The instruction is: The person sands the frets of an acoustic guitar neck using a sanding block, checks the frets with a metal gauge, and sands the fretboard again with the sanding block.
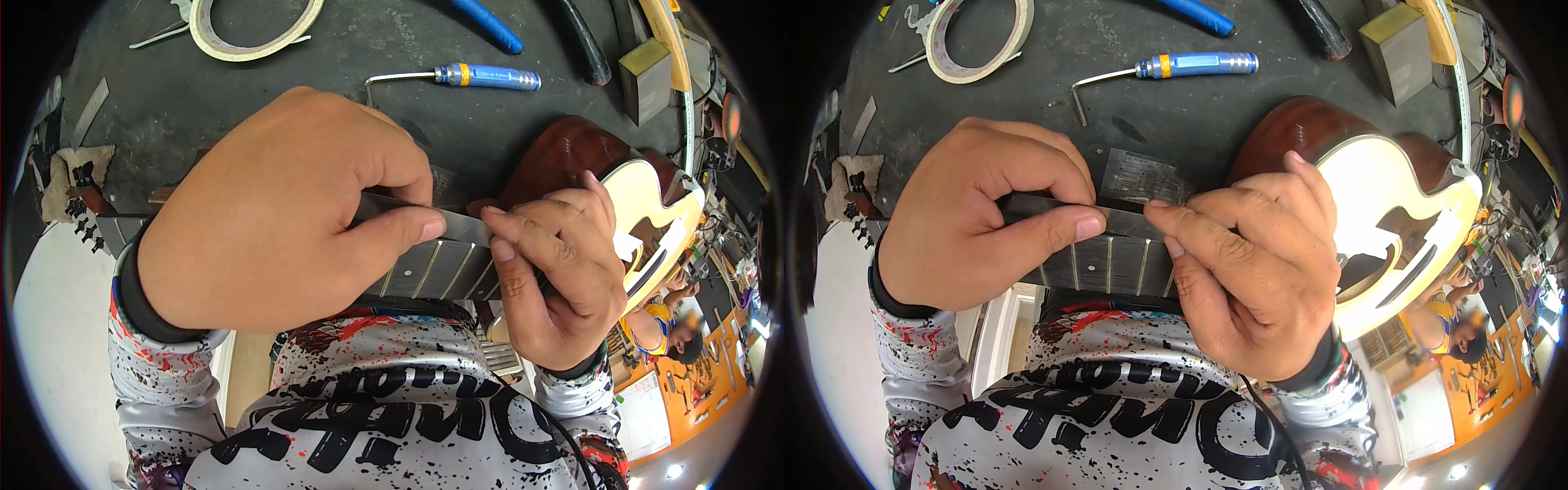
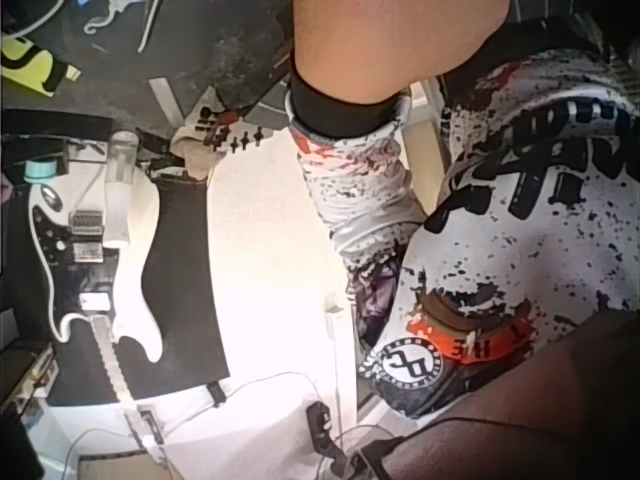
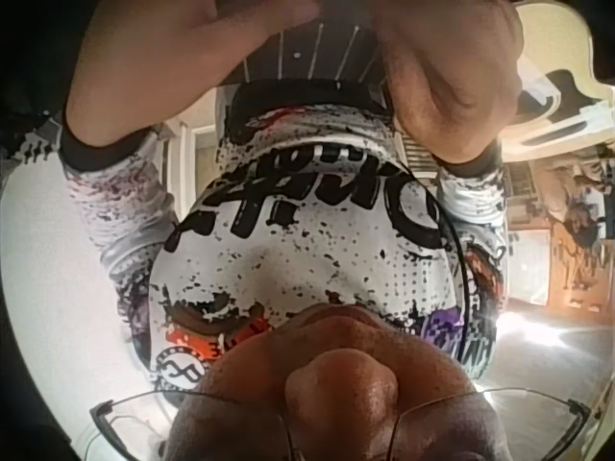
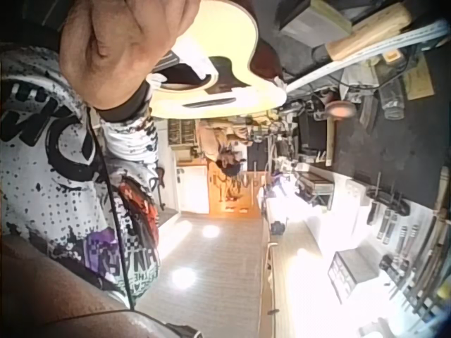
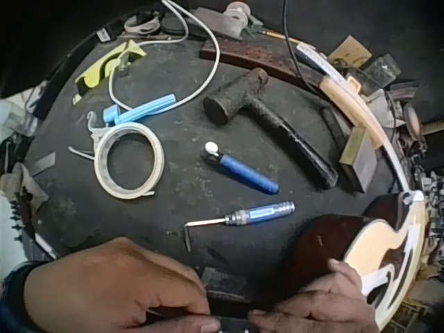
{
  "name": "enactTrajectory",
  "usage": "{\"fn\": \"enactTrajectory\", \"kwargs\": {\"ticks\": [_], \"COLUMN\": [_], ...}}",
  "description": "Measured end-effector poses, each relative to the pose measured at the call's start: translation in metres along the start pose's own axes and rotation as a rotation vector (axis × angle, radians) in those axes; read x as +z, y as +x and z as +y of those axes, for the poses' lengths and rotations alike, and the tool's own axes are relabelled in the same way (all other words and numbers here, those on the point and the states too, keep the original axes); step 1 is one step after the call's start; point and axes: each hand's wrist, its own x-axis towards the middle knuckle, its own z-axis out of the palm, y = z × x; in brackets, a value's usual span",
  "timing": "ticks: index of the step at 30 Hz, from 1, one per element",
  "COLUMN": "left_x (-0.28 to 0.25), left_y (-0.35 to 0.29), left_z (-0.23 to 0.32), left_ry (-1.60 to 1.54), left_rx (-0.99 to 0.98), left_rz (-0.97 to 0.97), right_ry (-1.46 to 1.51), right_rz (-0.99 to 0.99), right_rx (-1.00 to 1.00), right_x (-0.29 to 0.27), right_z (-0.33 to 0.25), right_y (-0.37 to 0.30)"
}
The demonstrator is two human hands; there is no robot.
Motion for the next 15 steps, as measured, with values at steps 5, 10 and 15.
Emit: {"fn": "enactTrajectory", "kwargs": {"ticks": [5, 10, 15], "left_x": [-0.0002, -0.0014, -0.0001], "left_y": [0.0001, -0.0011, -0.0020], "left_z": [0.0008, 0.0018, -0.0017], "left_ry": [0.006, 0.027, 0.029], "left_rx": [-0.009, -0.019, 0.011], "left_rz": [-0.003, -0.011, 0.009], "right_ry": [0.000, -0.011, -0.011], "right_rz": [-0.003, 0.005, 0.014], "right_rx": [0.016, 0.006, -0.006], "right_x": [-0.0002, 0.0009, 0.0033], "right_z": [-0.0014, -0.0016, -0.0015], "right_y": [0.0003, -0.0005, 0.0002]}}
